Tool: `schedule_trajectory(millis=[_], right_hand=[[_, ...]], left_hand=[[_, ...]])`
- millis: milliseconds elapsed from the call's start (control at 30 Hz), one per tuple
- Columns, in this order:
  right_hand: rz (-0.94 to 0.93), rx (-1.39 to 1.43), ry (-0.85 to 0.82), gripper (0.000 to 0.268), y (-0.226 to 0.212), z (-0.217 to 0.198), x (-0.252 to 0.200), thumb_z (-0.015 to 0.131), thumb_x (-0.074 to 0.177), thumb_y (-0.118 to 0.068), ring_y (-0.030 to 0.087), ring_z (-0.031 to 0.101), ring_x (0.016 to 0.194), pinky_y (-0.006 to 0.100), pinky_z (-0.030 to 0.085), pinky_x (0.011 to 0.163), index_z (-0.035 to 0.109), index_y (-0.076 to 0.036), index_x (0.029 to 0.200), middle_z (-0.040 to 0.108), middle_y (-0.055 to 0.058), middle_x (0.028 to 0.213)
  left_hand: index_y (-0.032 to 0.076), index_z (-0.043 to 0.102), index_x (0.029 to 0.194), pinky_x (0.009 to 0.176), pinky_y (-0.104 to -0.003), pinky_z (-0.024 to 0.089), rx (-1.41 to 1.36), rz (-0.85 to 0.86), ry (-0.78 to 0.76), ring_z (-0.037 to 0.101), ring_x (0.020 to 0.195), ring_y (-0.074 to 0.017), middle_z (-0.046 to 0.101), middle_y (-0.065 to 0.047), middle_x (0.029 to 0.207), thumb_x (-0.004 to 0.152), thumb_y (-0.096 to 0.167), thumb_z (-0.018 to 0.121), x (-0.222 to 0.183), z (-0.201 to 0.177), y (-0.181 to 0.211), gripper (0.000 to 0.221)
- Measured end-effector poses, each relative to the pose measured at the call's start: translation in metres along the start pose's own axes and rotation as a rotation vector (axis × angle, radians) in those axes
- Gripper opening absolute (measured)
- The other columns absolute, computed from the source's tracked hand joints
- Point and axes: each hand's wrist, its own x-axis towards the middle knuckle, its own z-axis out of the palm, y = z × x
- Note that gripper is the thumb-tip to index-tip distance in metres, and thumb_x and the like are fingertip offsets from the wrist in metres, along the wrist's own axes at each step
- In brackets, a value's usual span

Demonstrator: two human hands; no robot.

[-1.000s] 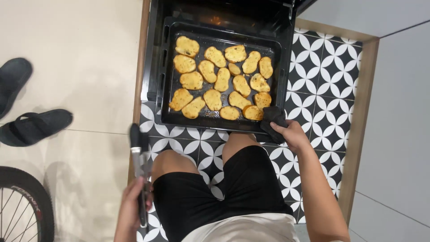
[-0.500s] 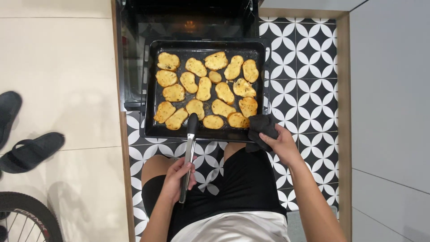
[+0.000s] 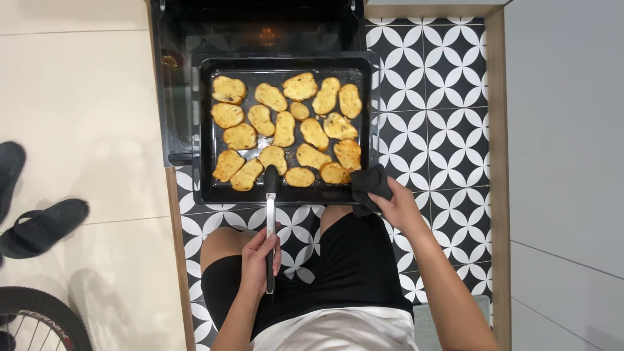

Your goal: Checking bread in the oven, boiling green vegetables in a pot, and cleaning kitchen utensils.

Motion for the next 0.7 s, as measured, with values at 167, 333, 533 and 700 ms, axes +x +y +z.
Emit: schedule_trajectory(millis=[167,333,533,700], right_hand=[[0.108,-0.435,-0.021,0.032,-0.006,0.001,0.046,0.073,0.096,-0.011,0.022,0.066,0.082,0.034,0.053,0.076,0.065,0.004,0.123,0.074,0.018,0.097],[0.068,-0.087,-0.143,0.033,0.016,0.009,0.066,0.069,0.093,-0.007,0.015,0.07,0.096,0.029,0.055,0.087,0.063,0.004,0.124,0.075,0.011,0.109],[-0.005,0.215,-0.193,0.043,0.024,0.008,0.047,0.066,0.096,-0.005,0.011,0.065,0.11,0.027,0.052,0.098,0.056,0.004,0.137,0.07,0.009,0.124],[0.007,0.125,-0.059,0.059,0.057,-0.011,0.021,0.075,0.088,-0.011,0.013,0.066,0.102,0.028,0.054,0.087,0.052,0.006,0.139,0.072,0.011,0.121]], left_hand=[[-0.006,0.063,0.128,0.034,-0.024,0.035,0.012,0.012,0.041,0.046,0.04,-0.0104,0.056,-0.006,0.069,0.098,0.012,0.059,0.007,0.003,0.003,0.035],[-0.005,0.061,0.129,0.036,-0.023,0.037,0.001,0.047,0.052,0.046,0.041,-0.0097,0.055,-0.003,0.069,0.098,0.013,0.058,0.009,0.001,0.004,0.036],[-0.006,0.06,0.138,0.037,-0.022,0.035,0.075,0.178,0.018,0.045,0.043,-0.0081,0.053,-0.001,0.067,0.1,0.016,0.059,-0.006,0.002,0.013,0.044],[-0.003,0.062,0.135,0.035,-0.024,0.03,0.231,0.07,0.096,0.043,0.038,-0.0108,0.054,-0.004,0.063,0.096,0.016,0.06,-0.032,0.018,0.035,0.043]])
